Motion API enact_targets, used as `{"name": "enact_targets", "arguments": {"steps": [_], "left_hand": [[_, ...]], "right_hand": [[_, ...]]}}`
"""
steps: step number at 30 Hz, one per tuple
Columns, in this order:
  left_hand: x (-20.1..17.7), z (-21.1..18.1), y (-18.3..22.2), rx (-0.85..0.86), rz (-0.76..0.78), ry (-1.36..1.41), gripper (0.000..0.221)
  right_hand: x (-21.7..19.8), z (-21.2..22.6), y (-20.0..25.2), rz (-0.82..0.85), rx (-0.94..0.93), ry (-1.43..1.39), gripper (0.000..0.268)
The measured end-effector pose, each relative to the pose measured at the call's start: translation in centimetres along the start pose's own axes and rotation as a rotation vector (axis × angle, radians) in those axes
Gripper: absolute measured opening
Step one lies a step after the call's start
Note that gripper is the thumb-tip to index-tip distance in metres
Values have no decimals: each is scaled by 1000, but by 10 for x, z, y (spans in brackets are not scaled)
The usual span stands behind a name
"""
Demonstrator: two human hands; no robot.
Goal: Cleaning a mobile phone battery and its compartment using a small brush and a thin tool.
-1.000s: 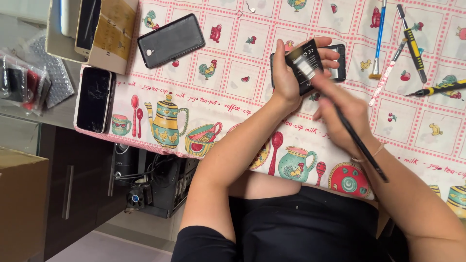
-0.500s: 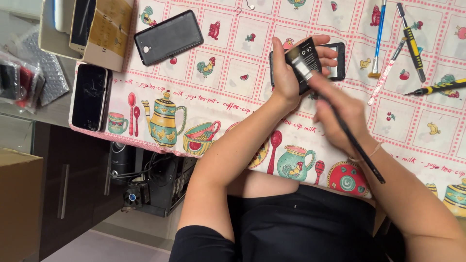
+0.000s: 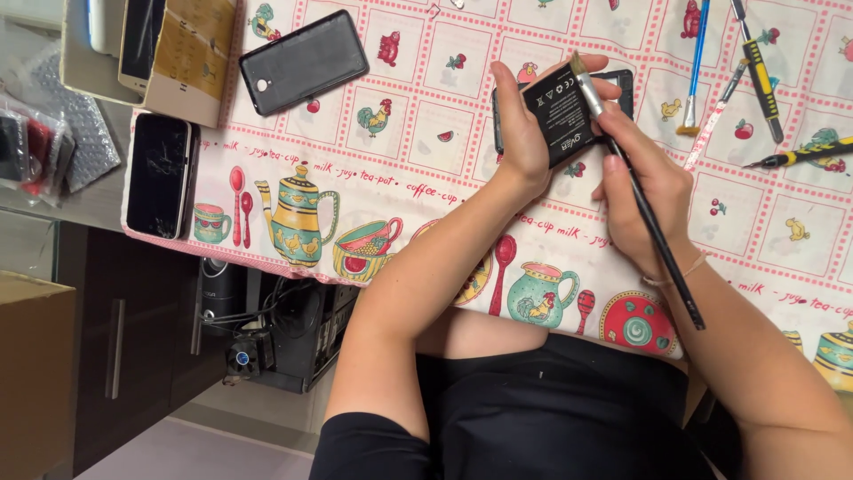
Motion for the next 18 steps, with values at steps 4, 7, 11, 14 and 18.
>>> {"name": "enact_targets", "arguments": {"steps": [4,7,11,14,18], "left_hand": [[0,-3,-1,-1,-40,-73,107],[-6,0,-2,-11,-43,-62,110],[5,-2,2,-7,-36,45,103],[-8,0,-3,-76,-76,-31,116],[-7,0,-2,-81,-87,19,117]], "right_hand": [[6,-5,3,71,-47,103,41],[6,5,2,84,-48,79,42],[0,4,-1,-10,-41,18,38],[9,-2,4,121,-111,71,44],[8,-1,1,132,-86,33,43]]}}
Point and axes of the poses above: each hand's wrist, its own y-axis away from the middle knuckle, its own x-axis out of the palm, z = x × y, the point moved 5 cm from there along -y, towards the middle knuckle, and after that the axes turned 11 degrees about x, right-handed, at the moved point
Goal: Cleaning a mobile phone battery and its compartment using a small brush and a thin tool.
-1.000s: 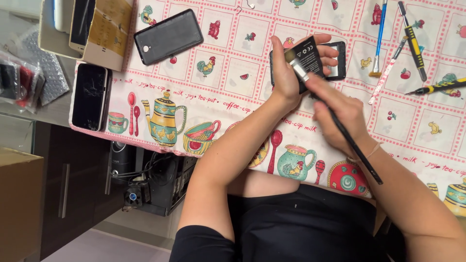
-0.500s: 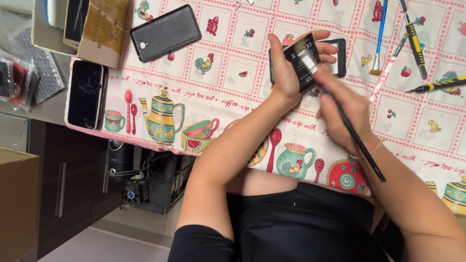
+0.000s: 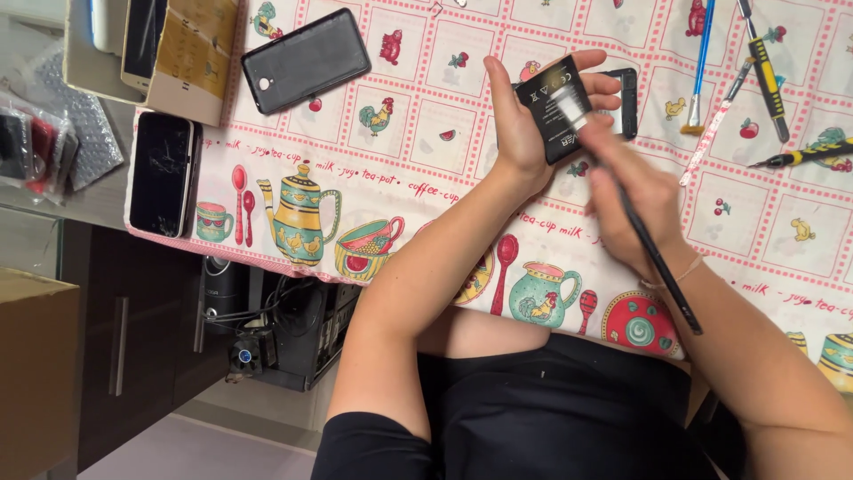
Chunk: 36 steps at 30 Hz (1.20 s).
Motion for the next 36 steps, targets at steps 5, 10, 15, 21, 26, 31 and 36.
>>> {"name": "enact_targets", "arguments": {"steps": [5,10,15,21,26,31,36], "left_hand": [[-7,6,-2,-32,111,31,109],[7,-5,3,-96,165,94,103],[41,-18,14,-325,66,-6,110],[43,-21,13,-248,137,69,91],[25,-12,8,-270,62,86,94],[12,-2,5,-213,196,160,83],[18,-7,7,-188,393,379,72]], "right_hand": [[-4,0,1,-58,36,42,44],[-2,2,0,-72,-15,2,42],[-13,-4,-5,-219,38,22,39],[-9,-1,-4,-189,-7,-108,40],[-3,-7,-1,-170,-18,-200,38],[3,-5,2,-35,-42,-77,39],[-10,-2,-1,-183,32,-104,40]]}}
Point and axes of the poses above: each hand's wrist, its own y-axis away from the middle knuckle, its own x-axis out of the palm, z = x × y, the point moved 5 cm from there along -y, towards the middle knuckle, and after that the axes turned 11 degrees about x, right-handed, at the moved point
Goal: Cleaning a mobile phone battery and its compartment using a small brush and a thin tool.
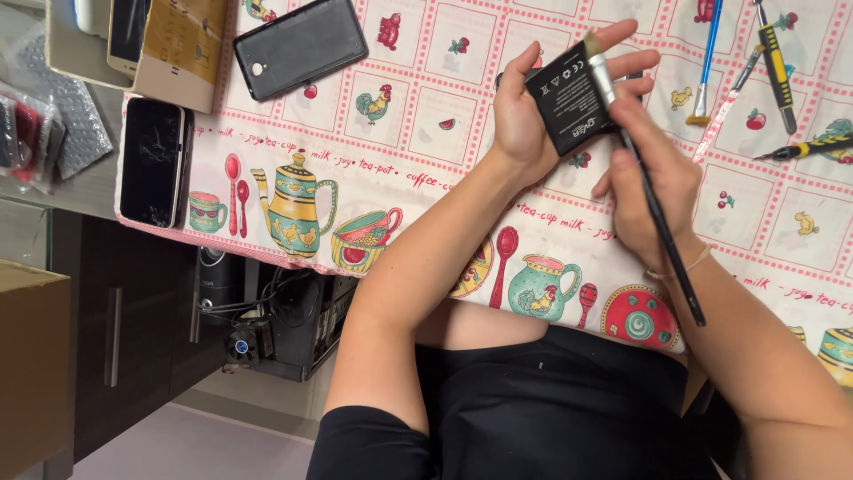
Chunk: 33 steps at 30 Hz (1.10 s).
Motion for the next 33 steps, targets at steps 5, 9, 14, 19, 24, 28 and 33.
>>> {"name": "enact_targets", "arguments": {"steps": [5,9,14,19,24,28,33], "left_hand": [[-16,5,-1,-79,-218,-238,93],[-14,10,-1,10,-16,-80,80],[-23,0,-4,99,-120,-211,86],[-21,-4,-9,174,-108,-188,88],[-17,-7,-9,207,-44,-119,91],[-22,-9,-11,199,-56,-84,94],[6,-26,-17,256,27,-75,92]], "right_hand": [[11,3,8,134,-120,70,39],[-1,10,9,-39,-100,11,35],[19,4,13,87,-62,69,44],[20,6,11,70,-154,67,38],[21,10,10,72,-15,69,44],[25,8,14,71,-141,136,41],[25,14,10,54,-134,178,43]]}}
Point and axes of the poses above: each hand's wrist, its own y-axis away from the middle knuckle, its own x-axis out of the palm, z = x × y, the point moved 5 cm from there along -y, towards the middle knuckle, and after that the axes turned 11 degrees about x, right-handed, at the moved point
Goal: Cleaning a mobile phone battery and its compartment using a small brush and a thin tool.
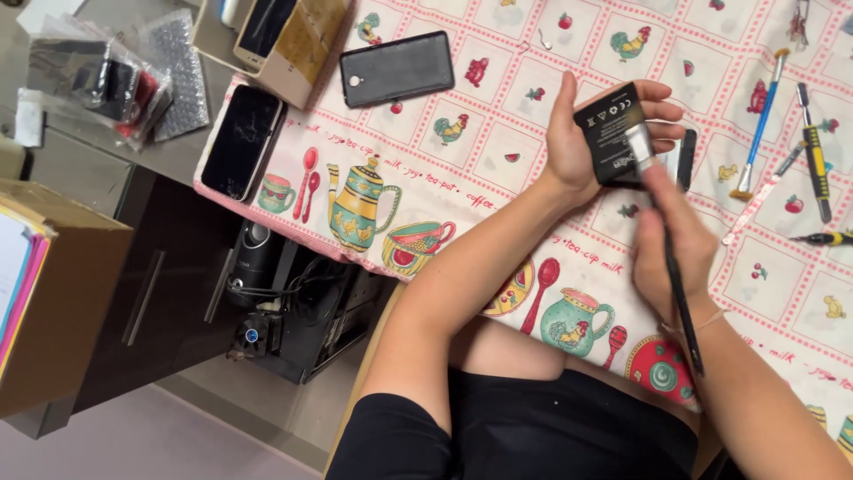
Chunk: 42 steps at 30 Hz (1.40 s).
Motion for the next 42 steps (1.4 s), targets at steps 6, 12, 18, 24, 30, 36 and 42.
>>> {"name": "enact_targets", "arguments": {"steps": [6,12,18,24,30,36,42], "left_hand": [[-19,5,7,-108,-144,-116,106],[-16,5,7,-143,-134,-93,106],[-13,-1,4,-79,-145,-83,113],[-21,-12,2,1,-192,-127,125],[-34,-13,1,27,-254,-67,127],[-33,-18,-1,42,-233,-40,126],[-35,-21,-1,73,-320,7,123]], "right_hand": [[4,2,4,132,-23,-99,40],[-10,-7,1,-85,28,-85,37],[-12,-12,3,-71,73,-70,38],[-9,4,5,107,-73,-57,37],[-14,-8,10,74,-72,77,39],[-25,-14,9,-143,-46,-13,35],[-14,-10,11,19,-139,35,35]]}}
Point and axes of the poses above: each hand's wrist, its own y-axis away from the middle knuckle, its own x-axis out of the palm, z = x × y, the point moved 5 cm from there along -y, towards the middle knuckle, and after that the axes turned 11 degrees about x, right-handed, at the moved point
